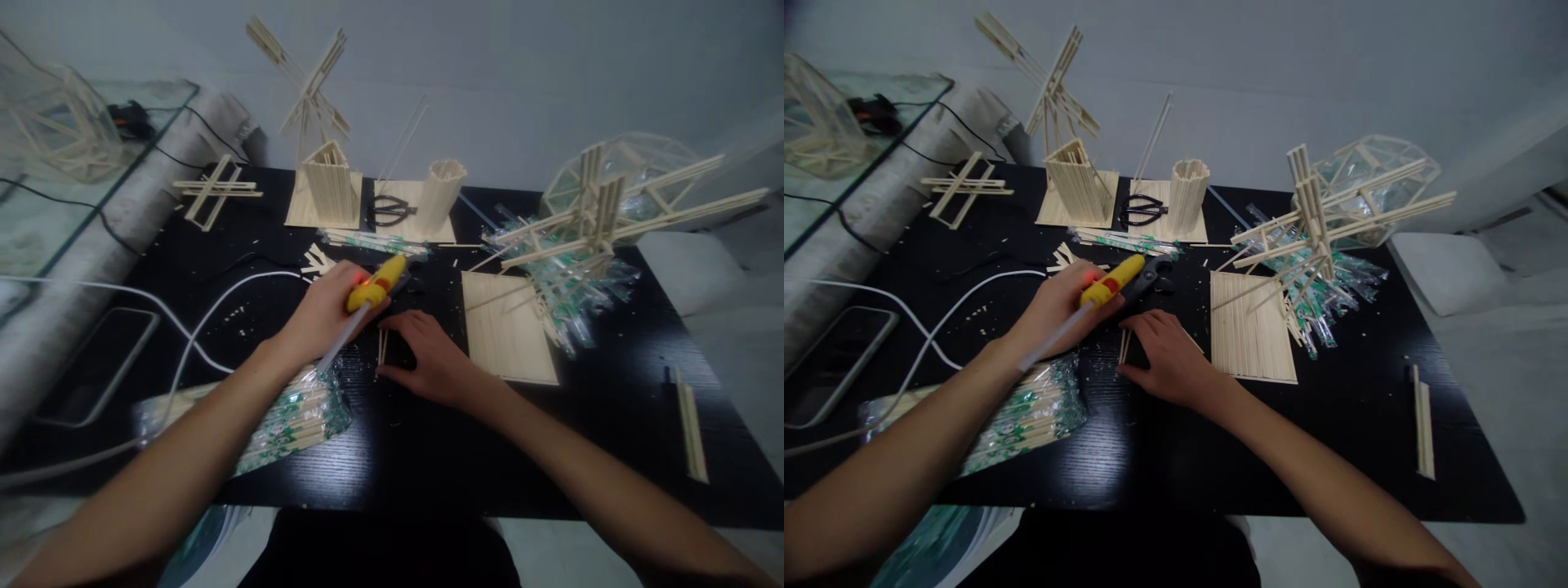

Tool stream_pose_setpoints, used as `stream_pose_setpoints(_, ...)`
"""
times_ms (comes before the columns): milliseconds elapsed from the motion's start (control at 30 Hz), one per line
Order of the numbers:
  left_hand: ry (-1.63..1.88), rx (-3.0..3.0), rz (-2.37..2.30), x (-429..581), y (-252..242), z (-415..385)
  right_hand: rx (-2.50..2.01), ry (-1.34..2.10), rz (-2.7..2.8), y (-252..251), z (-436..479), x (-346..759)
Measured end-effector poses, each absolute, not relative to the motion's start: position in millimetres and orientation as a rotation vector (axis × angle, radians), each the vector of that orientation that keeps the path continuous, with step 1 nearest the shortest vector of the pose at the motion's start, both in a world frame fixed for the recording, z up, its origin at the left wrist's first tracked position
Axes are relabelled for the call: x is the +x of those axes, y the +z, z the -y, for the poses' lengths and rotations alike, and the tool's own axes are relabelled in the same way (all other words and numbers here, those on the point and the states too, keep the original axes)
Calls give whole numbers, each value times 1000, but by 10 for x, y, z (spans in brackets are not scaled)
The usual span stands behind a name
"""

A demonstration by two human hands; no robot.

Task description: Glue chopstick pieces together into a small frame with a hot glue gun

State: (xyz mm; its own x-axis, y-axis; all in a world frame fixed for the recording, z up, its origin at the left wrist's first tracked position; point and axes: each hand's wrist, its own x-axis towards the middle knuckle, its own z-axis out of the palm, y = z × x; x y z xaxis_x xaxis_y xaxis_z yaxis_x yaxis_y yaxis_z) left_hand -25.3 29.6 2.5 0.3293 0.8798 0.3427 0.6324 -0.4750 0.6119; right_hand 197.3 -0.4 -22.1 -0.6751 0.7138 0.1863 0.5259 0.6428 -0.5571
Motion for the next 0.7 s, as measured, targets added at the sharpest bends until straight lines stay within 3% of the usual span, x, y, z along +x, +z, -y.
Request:
stream_pose_setpoints(167,844,2290,-1131,-231,21,-244,-967,595,2474,-220,108,2139)
stream_pose_setpoints(700,797,2223,-1201,-224,115,-213,-960,570,2441,-288,104,2334)
